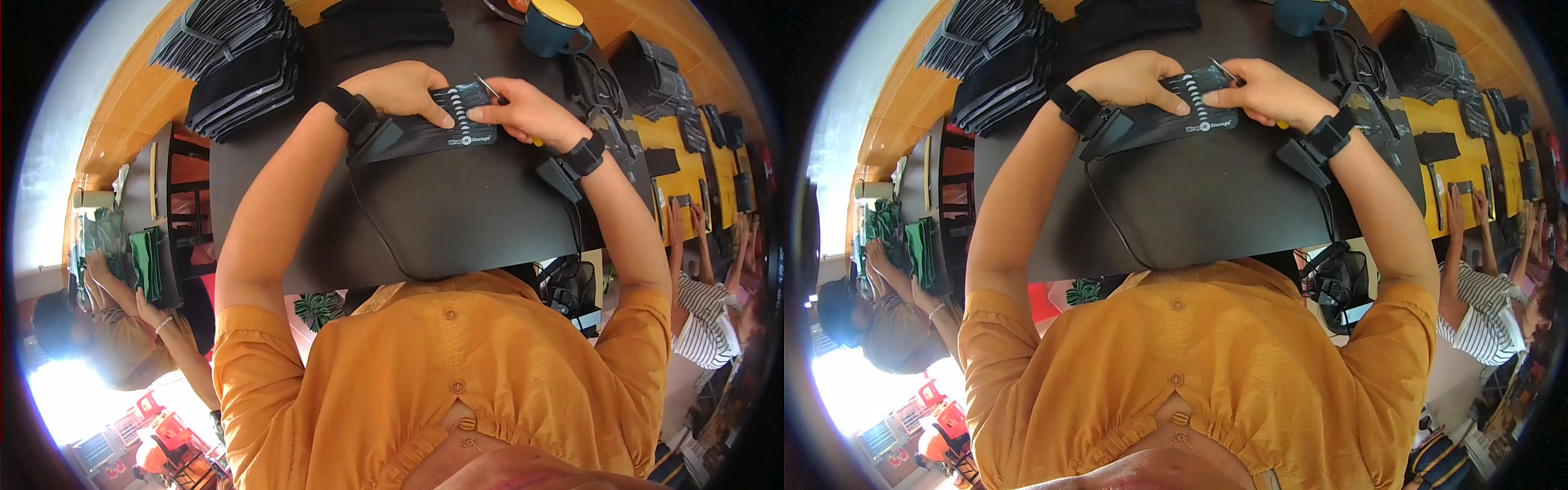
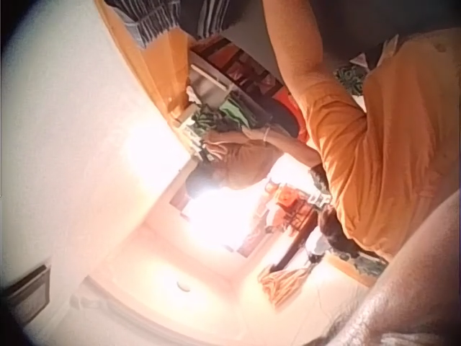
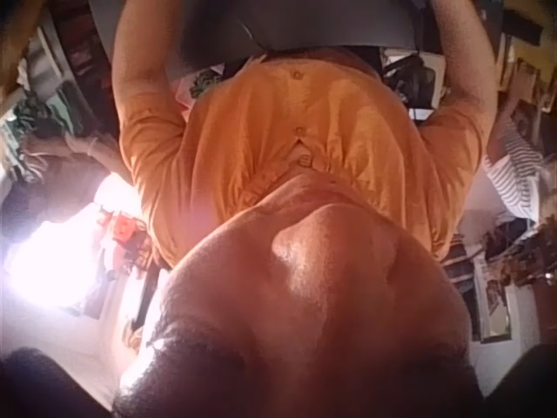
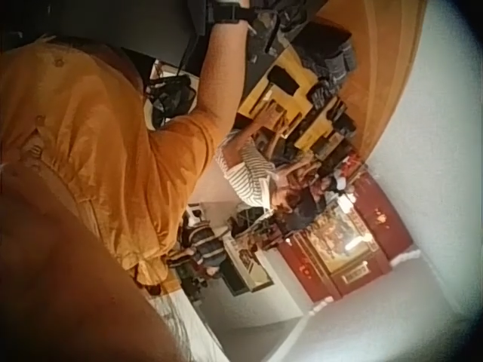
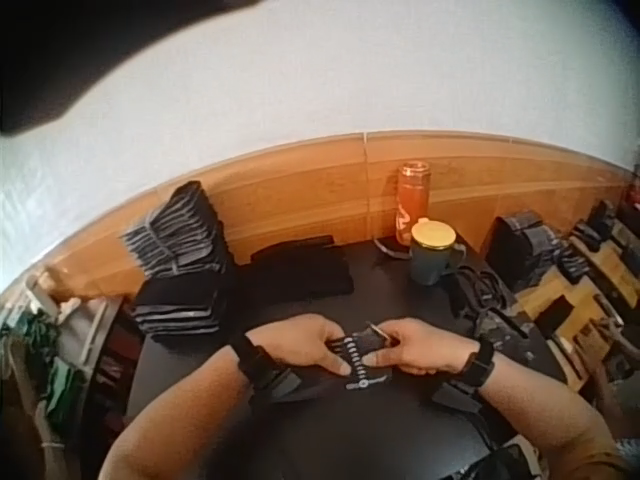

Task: The person is removing protective film or weeding excess material from leather straps using a handheld tool.

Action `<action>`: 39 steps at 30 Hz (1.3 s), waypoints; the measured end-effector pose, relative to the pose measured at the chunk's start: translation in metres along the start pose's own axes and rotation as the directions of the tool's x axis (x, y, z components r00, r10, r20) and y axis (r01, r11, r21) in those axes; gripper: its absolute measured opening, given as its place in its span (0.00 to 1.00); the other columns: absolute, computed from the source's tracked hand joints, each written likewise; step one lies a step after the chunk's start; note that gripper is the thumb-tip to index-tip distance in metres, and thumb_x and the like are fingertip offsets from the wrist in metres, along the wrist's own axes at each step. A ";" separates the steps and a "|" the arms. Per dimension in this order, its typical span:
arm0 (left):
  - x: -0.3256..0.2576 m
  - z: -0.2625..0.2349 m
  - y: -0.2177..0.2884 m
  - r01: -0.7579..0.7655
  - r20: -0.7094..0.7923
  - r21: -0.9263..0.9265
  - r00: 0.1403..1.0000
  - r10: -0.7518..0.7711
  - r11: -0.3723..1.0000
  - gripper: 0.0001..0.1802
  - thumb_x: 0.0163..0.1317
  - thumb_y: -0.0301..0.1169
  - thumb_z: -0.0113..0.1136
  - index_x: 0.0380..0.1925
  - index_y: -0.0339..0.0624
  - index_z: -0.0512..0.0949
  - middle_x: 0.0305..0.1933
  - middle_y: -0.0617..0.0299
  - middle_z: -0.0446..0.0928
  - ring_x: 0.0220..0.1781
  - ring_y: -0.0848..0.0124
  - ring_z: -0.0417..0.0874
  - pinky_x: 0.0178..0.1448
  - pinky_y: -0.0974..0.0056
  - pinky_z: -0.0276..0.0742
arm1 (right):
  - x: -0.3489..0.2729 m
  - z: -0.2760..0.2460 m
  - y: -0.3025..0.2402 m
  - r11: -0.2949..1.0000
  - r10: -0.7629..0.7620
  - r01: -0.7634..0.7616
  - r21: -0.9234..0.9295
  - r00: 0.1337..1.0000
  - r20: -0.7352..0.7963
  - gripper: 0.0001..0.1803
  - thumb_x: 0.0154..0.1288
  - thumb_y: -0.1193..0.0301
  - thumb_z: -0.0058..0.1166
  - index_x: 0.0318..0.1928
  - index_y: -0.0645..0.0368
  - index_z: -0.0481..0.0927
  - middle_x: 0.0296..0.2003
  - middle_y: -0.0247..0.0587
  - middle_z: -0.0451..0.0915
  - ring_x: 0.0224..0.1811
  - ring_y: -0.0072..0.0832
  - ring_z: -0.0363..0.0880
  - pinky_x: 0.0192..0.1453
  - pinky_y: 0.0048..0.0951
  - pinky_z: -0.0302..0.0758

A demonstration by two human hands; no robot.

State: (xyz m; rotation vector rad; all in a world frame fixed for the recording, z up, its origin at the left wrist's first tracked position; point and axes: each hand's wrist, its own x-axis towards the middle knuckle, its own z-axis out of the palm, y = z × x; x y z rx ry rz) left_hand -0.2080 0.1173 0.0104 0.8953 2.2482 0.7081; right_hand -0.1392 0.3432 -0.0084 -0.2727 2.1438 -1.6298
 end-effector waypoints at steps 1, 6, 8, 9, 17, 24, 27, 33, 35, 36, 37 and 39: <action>-0.002 -0.001 0.000 0.003 0.010 -0.039 1.000 -0.003 0.999 0.22 0.52 0.38 0.74 0.43 0.35 0.83 0.36 0.56 0.85 0.38 0.67 0.83 0.44 0.64 0.76 | -0.001 0.000 0.003 0.997 0.039 -0.040 -0.064 0.999 -0.015 0.13 0.67 0.64 0.62 0.44 0.59 0.79 0.18 0.25 0.69 0.12 0.13 0.60 0.14 0.20 0.54; -0.026 -0.013 -0.005 -0.119 -0.091 -0.112 0.990 0.109 0.986 0.18 0.53 0.34 0.74 0.39 0.32 0.83 0.31 0.61 0.82 0.35 0.74 0.78 0.44 0.68 0.73 | -0.011 0.016 -0.033 0.982 -0.085 0.056 -0.182 0.984 -0.158 0.13 0.67 0.63 0.62 0.41 0.60 0.80 0.19 0.27 0.72 0.12 0.13 0.62 0.15 0.20 0.56; -0.044 -0.019 -0.002 -0.148 -0.196 -0.054 0.971 0.135 0.988 0.18 0.56 0.33 0.72 0.41 0.32 0.82 0.34 0.62 0.83 0.37 0.76 0.79 0.46 0.69 0.74 | -0.012 0.025 -0.055 0.958 -0.154 0.111 -0.264 0.977 -0.149 0.12 0.67 0.63 0.60 0.40 0.60 0.80 0.18 0.27 0.72 0.12 0.13 0.64 0.15 0.19 0.57; -0.050 -0.017 -0.006 -0.226 -0.292 -0.124 0.939 0.182 0.966 0.18 0.60 0.32 0.70 0.45 0.32 0.81 0.39 0.62 0.84 0.40 0.75 0.81 0.50 0.68 0.76 | -0.014 0.030 -0.067 0.950 -0.155 0.103 -0.296 0.975 -0.157 0.12 0.67 0.63 0.60 0.39 0.60 0.79 0.18 0.27 0.72 0.12 0.13 0.64 0.15 0.19 0.58; -0.123 0.080 0.008 -0.217 -0.259 -0.947 0.952 -0.161 0.237 0.22 0.73 0.46 0.54 0.38 0.35 0.80 0.34 0.58 0.82 0.35 0.69 0.83 0.45 0.65 0.81 | -0.014 0.044 -0.092 0.958 -0.116 0.059 -0.281 0.975 -0.191 0.12 0.68 0.64 0.57 0.37 0.61 0.78 0.18 0.33 0.75 0.10 0.13 0.66 0.14 0.16 0.60; -0.085 0.121 0.008 -0.387 -0.296 -0.703 0.922 -0.249 -0.597 0.28 0.75 0.48 0.48 0.58 0.31 0.68 0.59 0.49 0.74 0.58 0.62 0.78 0.63 0.61 0.79 | -0.020 0.065 -0.101 0.925 -0.157 0.047 -0.378 0.951 -0.267 0.12 0.66 0.65 0.59 0.36 0.61 0.77 0.18 0.34 0.76 0.11 0.15 0.68 0.15 0.19 0.62; -0.081 0.120 0.019 -0.585 -0.292 -0.557 0.802 -0.521 -0.590 0.13 0.77 0.35 0.47 0.50 0.37 0.72 0.50 0.56 0.77 0.53 0.66 0.80 0.62 0.64 0.81 | -0.021 0.069 -0.101 0.944 -0.157 0.055 -0.325 0.941 -0.299 0.11 0.66 0.65 0.59 0.35 0.61 0.78 0.18 0.32 0.76 0.11 0.15 0.68 0.16 0.19 0.63; -0.091 0.121 0.024 -0.644 -0.330 -0.553 0.752 -0.571 -0.529 0.12 0.76 0.36 0.50 0.46 0.37 0.74 0.48 0.57 0.78 0.49 0.68 0.81 0.58 0.66 0.82 | -0.035 0.089 -0.120 0.920 -0.244 0.124 -0.372 0.923 -0.298 0.10 0.67 0.66 0.59 0.35 0.60 0.78 0.18 0.31 0.75 0.12 0.14 0.67 0.15 0.18 0.61; -0.101 0.112 0.035 -0.666 -0.442 -0.542 0.744 -0.501 -0.512 0.12 0.76 0.36 0.50 0.45 0.38 0.75 0.47 0.58 0.79 0.49 0.68 0.81 0.57 0.67 0.82 | -0.046 0.083 -0.134 0.918 -0.307 0.199 -0.344 0.905 -0.295 0.10 0.67 0.66 0.59 0.35 0.59 0.78 0.18 0.31 0.75 0.12 0.14 0.67 0.15 0.17 0.61; -0.108 0.107 0.041 -0.688 -0.545 -0.531 0.724 -0.422 -0.494 0.12 0.75 0.36 0.51 0.44 0.38 0.75 0.46 0.59 0.79 0.48 0.68 0.81 0.57 0.67 0.82 | -0.053 0.081 -0.142 0.909 -0.368 0.275 -0.313 0.881 -0.298 0.10 0.68 0.65 0.59 0.36 0.59 0.78 0.18 0.30 0.75 0.12 0.14 0.67 0.15 0.17 0.60; -0.111 0.102 0.041 -0.676 -0.582 -0.546 0.731 -0.357 -0.495 0.14 0.75 0.40 0.52 0.45 0.39 0.75 0.48 0.58 0.78 0.50 0.67 0.80 0.58 0.65 0.81 | -0.059 0.081 -0.149 0.905 -0.395 0.313 -0.289 0.871 -0.293 0.10 0.68 0.65 0.59 0.35 0.57 0.77 0.20 0.27 0.74 0.12 0.11 0.64 0.14 0.15 0.57; -0.124 0.092 0.043 -0.706 -0.627 -0.523 0.698 -0.346 -0.478 0.16 0.74 0.43 0.53 0.46 0.40 0.75 0.47 0.60 0.78 0.49 0.68 0.80 0.58 0.64 0.81 | -0.068 0.078 -0.161 0.914 -0.387 0.323 -0.246 0.875 -0.291 0.10 0.70 0.64 0.58 0.36 0.56 0.77 0.23 0.25 0.73 0.11 0.08 0.60 0.13 0.13 0.54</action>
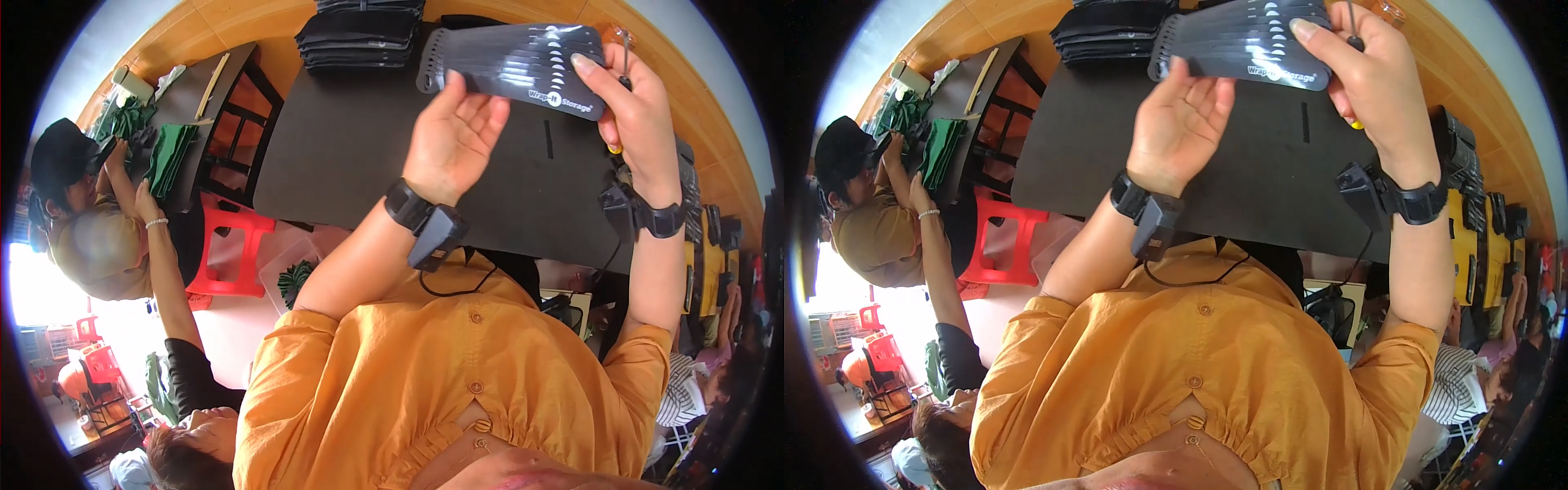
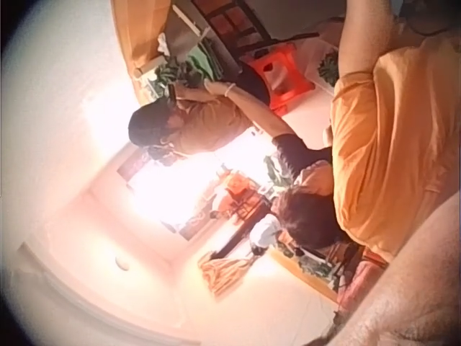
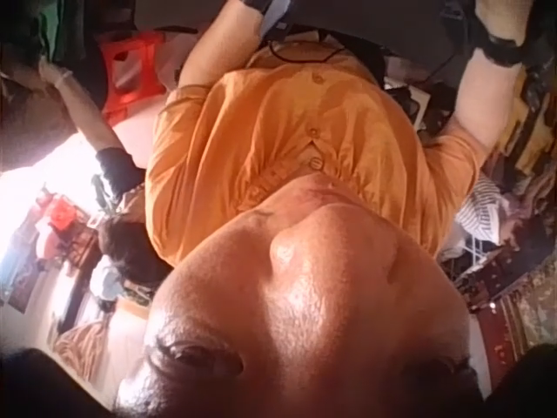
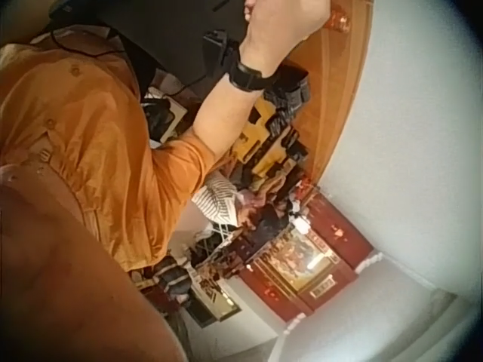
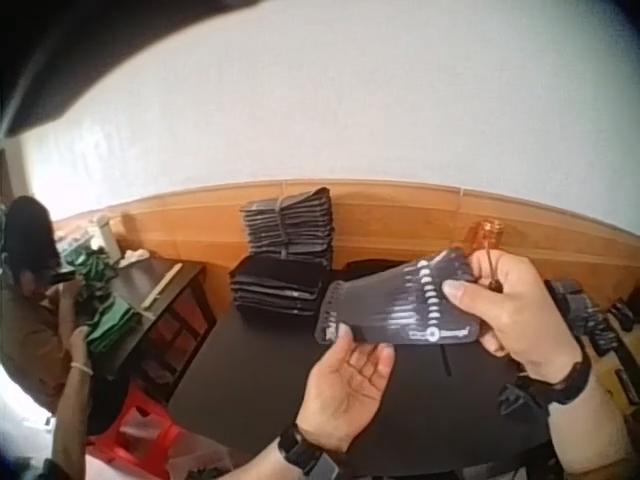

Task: The person is removing protective film or weeding excess material from leather straps using a handheld tool.

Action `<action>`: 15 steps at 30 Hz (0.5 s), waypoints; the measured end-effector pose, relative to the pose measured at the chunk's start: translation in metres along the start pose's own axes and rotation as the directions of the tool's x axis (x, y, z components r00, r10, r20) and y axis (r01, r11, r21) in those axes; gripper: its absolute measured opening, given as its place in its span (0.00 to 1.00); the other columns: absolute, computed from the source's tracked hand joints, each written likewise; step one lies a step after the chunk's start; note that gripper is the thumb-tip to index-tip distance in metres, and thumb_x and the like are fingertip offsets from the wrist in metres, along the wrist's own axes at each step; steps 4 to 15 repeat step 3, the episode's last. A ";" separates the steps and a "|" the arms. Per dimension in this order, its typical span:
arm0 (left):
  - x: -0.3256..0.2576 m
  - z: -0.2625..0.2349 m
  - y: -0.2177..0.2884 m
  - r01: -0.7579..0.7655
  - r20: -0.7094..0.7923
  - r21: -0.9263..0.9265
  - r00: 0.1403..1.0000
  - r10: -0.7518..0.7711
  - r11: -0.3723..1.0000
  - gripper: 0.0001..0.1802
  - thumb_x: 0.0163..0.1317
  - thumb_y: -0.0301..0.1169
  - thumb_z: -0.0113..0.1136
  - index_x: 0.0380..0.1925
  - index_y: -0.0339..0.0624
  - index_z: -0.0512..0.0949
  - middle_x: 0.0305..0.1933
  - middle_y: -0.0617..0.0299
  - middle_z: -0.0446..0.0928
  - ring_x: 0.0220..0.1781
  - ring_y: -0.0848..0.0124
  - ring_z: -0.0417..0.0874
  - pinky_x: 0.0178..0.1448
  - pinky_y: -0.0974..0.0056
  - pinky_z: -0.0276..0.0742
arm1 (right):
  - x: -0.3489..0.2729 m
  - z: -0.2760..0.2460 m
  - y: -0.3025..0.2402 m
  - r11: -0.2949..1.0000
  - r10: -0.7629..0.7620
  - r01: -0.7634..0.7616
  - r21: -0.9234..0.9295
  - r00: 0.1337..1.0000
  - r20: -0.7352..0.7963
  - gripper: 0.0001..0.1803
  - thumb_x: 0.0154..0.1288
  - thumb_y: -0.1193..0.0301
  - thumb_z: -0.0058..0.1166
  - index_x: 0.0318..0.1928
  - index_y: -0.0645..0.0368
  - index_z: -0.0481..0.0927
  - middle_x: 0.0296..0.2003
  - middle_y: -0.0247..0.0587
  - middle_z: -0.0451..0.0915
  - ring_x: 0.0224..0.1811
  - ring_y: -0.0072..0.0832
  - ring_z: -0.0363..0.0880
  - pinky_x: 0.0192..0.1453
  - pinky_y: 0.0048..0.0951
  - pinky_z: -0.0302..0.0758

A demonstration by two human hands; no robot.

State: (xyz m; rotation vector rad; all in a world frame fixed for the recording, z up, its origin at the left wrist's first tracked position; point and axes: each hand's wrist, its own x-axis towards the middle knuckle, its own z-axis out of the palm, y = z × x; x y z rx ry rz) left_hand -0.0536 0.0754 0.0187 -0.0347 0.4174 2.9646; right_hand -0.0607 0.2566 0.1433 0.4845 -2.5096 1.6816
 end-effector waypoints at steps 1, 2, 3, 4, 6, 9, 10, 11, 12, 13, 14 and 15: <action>0.000 0.003 0.008 -0.036 0.041 0.007 0.999 0.036 0.999 0.18 0.73 0.46 0.54 0.47 0.41 0.74 0.46 0.61 0.79 0.48 0.68 0.80 0.58 0.63 0.80 | 0.000 -0.003 -0.002 1.000 -0.006 0.006 -0.004 1.000 -0.009 0.10 0.70 0.64 0.58 0.36 0.56 0.77 0.23 0.25 0.73 0.11 0.08 0.60 0.13 0.13 0.54; 0.009 -0.010 0.015 -0.060 0.048 0.013 0.997 0.060 0.998 0.21 0.71 0.48 0.57 0.49 0.42 0.74 0.49 0.60 0.79 0.52 0.66 0.80 0.59 0.61 0.80 | -0.001 -0.007 -0.002 1.000 0.000 0.000 0.028 1.000 -0.008 0.11 0.69 0.63 0.59 0.39 0.58 0.78 0.24 0.25 0.75 0.12 0.08 0.60 0.13 0.13 0.55; 0.009 -0.015 0.024 -0.054 0.043 0.033 0.998 0.052 0.998 0.24 0.68 0.50 0.59 0.52 0.43 0.74 0.56 0.59 0.76 0.59 0.65 0.77 0.62 0.61 0.79 | -0.003 -0.010 0.003 0.998 0.008 -0.007 0.063 1.000 -0.004 0.13 0.69 0.62 0.60 0.43 0.59 0.79 0.25 0.25 0.76 0.12 0.08 0.60 0.14 0.12 0.55; 0.009 -0.015 0.024 -0.054 0.043 0.033 0.998 0.052 0.998 0.24 0.68 0.50 0.59 0.52 0.43 0.74 0.56 0.59 0.76 0.59 0.65 0.77 0.62 0.61 0.79 | -0.003 -0.010 0.003 0.998 0.008 -0.007 0.063 1.000 -0.004 0.13 0.69 0.62 0.60 0.43 0.59 0.79 0.25 0.25 0.76 0.12 0.08 0.60 0.14 0.12 0.55; 0.009 -0.015 0.024 -0.054 0.043 0.033 0.998 0.052 0.998 0.24 0.68 0.50 0.59 0.52 0.43 0.74 0.56 0.59 0.76 0.59 0.65 0.77 0.62 0.61 0.79 | -0.003 -0.010 0.003 0.998 0.008 -0.007 0.063 1.000 -0.004 0.13 0.69 0.62 0.60 0.43 0.59 0.79 0.25 0.25 0.76 0.12 0.08 0.60 0.14 0.12 0.55; 0.009 -0.015 0.024 -0.054 0.043 0.033 0.998 0.052 0.998 0.24 0.68 0.50 0.59 0.52 0.43 0.74 0.56 0.59 0.76 0.59 0.65 0.77 0.62 0.61 0.79 | -0.003 -0.010 0.003 0.998 0.008 -0.007 0.063 1.000 -0.004 0.13 0.69 0.62 0.60 0.43 0.59 0.79 0.25 0.25 0.76 0.12 0.08 0.60 0.14 0.12 0.55; 0.009 -0.015 0.024 -0.054 0.043 0.033 0.998 0.052 0.998 0.24 0.68 0.50 0.59 0.52 0.43 0.74 0.56 0.59 0.76 0.59 0.65 0.77 0.62 0.61 0.79 | -0.003 -0.010 0.003 0.998 0.008 -0.007 0.063 1.000 -0.004 0.13 0.69 0.62 0.60 0.43 0.59 0.79 0.25 0.25 0.76 0.12 0.08 0.60 0.14 0.12 0.55; 0.009 -0.015 0.024 -0.054 0.043 0.033 0.998 0.052 0.998 0.24 0.68 0.50 0.59 0.52 0.43 0.74 0.56 0.59 0.76 0.59 0.65 0.77 0.62 0.61 0.79 | -0.003 -0.010 0.003 0.998 0.008 -0.007 0.063 1.000 -0.004 0.13 0.69 0.62 0.60 0.43 0.59 0.79 0.25 0.25 0.76 0.12 0.08 0.60 0.14 0.12 0.55; 0.009 -0.015 0.024 -0.054 0.043 0.033 0.998 0.052 0.998 0.24 0.68 0.50 0.59 0.52 0.43 0.74 0.56 0.59 0.76 0.59 0.65 0.77 0.62 0.61 0.79 | -0.003 -0.010 0.003 0.998 0.008 -0.007 0.063 1.000 -0.004 0.13 0.69 0.62 0.60 0.43 0.59 0.79 0.25 0.25 0.76 0.12 0.08 0.60 0.14 0.12 0.55; 0.009 -0.015 0.024 -0.054 0.043 0.033 0.998 0.052 0.998 0.24 0.68 0.50 0.59 0.52 0.43 0.74 0.56 0.59 0.76 0.59 0.65 0.77 0.62 0.61 0.79 | -0.003 -0.010 0.003 0.998 0.008 -0.007 0.063 1.000 -0.004 0.13 0.69 0.62 0.60 0.43 0.59 0.79 0.25 0.25 0.76 0.12 0.08 0.60 0.14 0.12 0.55; 0.009 -0.015 0.024 -0.054 0.043 0.033 0.998 0.052 0.998 0.24 0.68 0.50 0.59 0.52 0.43 0.74 0.56 0.59 0.76 0.59 0.65 0.77 0.62 0.61 0.79 | -0.003 -0.010 0.003 0.998 0.008 -0.007 0.063 1.000 -0.004 0.13 0.69 0.62 0.60 0.43 0.59 0.79 0.25 0.25 0.76 0.12 0.08 0.60 0.14 0.12 0.55; 0.009 -0.015 0.024 -0.054 0.043 0.033 0.998 0.052 0.998 0.24 0.68 0.50 0.59 0.52 0.43 0.74 0.56 0.59 0.76 0.59 0.65 0.77 0.62 0.61 0.79 | -0.003 -0.010 0.003 0.998 0.008 -0.007 0.063 1.000 -0.004 0.13 0.69 0.62 0.60 0.43 0.59 0.79 0.25 0.25 0.76 0.12 0.08 0.60 0.14 0.12 0.55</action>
